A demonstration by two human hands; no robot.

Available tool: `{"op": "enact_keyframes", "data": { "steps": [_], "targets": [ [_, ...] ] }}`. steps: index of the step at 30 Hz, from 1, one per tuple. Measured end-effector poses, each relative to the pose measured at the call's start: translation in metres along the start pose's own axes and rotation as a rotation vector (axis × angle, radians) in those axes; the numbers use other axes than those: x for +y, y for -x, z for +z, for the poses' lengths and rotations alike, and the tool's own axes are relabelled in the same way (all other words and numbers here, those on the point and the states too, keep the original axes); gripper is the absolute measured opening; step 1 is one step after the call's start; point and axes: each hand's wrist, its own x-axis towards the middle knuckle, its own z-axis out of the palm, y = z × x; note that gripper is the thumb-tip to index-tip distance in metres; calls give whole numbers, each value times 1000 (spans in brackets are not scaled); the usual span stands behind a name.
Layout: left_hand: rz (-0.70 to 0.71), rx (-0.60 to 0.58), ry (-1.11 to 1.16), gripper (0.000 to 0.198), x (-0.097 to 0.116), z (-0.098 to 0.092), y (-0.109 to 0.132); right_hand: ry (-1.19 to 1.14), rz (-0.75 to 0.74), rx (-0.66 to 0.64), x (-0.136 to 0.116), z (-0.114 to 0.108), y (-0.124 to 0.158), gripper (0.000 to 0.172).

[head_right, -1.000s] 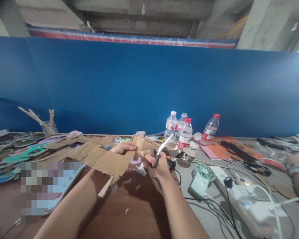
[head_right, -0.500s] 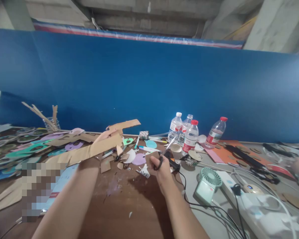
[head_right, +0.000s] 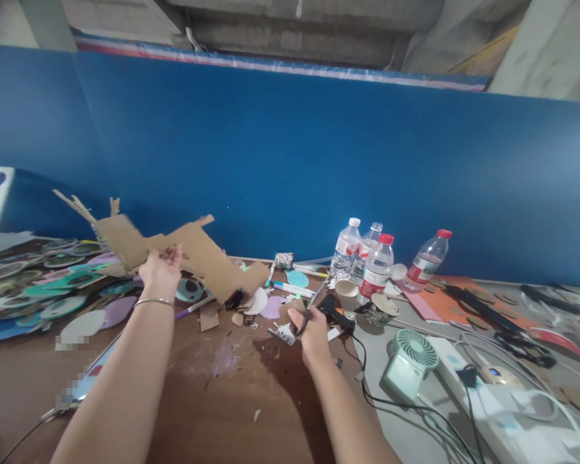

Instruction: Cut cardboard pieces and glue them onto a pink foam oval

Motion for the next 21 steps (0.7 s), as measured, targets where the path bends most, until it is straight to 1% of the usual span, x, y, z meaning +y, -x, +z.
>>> {"op": "enact_keyframes", "data": {
  "steps": [1, 3, 4, 5, 7, 9, 12, 14, 15, 16, 17, 18, 19, 20, 21],
  "targets": [
    [17, 78, 39, 46, 0, -1, 1, 1, -5, 15, -1, 1, 1, 32],
    [7, 230, 118, 39, 0, 1, 5, 2, -11, 44, -4, 2, 2, 34],
    [-35, 247, 134, 32, 0, 4, 7, 4, -7, 54, -4, 2, 2, 35],
    [-93, 237, 141, 25, 0, 8, 9, 8, -1, 62, -4, 2, 2, 35],
    [-216, 181, 132, 16, 1, 20, 14, 18, 13, 72, -4, 2, 2, 35],
    [-277, 97, 110, 15, 4, 37, 20, 14, 21, 71, -2, 2, 1, 34],
    [-228, -86, 15, 11, 7, 71, 40, -28, 33, 40, 2, 2, 0, 34],
    [-202, -205, -81, 13, 4, 97, 64, -40, 37, 16, 5, 2, -1, 34],
    [-164, -345, -220, 19, -1, 109, 79, -37, 34, 9, 6, 2, -1, 34],
    [-168, -463, -356, 25, -7, 119, 95, -31, 26, 5, 6, 2, -2, 33],
    [-186, -570, -447, 30, -14, 126, 112, -25, 17, 0, 7, 2, -1, 32],
    [-189, -637, -494, 34, -23, 132, 129, -13, 9, -9, 6, 2, -1, 32],
    [-201, -681, -522, 36, -31, 135, 144, 4, 2, -24, 6, 3, 0, 31],
    [-190, -693, -519, 35, -39, 136, 157, 29, -4, -46, 4, 3, 1, 30],
    [-214, -711, -508, 32, -47, 134, 167, 66, -9, -77, 3, 4, 2, 30]
  ]
}}
